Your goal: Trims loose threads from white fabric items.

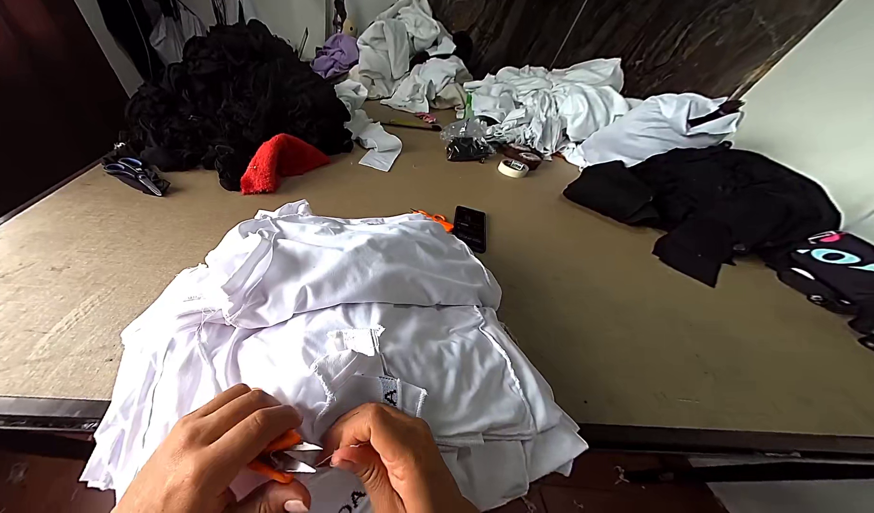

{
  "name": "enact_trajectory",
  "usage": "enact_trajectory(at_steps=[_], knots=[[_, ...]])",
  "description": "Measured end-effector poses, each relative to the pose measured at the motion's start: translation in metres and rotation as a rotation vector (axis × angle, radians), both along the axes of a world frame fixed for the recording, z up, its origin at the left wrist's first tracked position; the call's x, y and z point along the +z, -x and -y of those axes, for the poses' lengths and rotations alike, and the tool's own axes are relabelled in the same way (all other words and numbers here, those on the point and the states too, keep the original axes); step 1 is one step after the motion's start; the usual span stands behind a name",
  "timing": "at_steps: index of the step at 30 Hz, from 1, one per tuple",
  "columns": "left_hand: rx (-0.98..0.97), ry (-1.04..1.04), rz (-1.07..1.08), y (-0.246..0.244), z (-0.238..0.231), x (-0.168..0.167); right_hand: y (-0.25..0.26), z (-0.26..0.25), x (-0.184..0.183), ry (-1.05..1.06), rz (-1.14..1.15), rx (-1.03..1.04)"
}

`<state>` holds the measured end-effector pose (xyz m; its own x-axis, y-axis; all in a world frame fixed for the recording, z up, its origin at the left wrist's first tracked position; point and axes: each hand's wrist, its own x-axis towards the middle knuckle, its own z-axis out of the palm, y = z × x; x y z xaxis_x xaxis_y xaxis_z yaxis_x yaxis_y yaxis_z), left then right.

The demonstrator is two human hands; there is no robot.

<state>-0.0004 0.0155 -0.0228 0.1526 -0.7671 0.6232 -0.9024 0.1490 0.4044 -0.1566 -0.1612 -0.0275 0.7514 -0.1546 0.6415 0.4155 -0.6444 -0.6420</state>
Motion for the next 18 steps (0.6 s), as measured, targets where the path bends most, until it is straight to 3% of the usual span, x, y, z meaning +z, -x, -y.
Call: enact_trajectory(at_steps=[8, 18], knots=[[0.163, -0.091, 0.387, 0.013, 0.000, 0.031, 0.001, 0.003, -0.001, -0.140, -0.057, 0.012], [0.106, -0.092, 0.466, 0.021, 0.010, 0.031, -0.002, 0.002, -0.001, -0.099, -0.054, -0.040]])
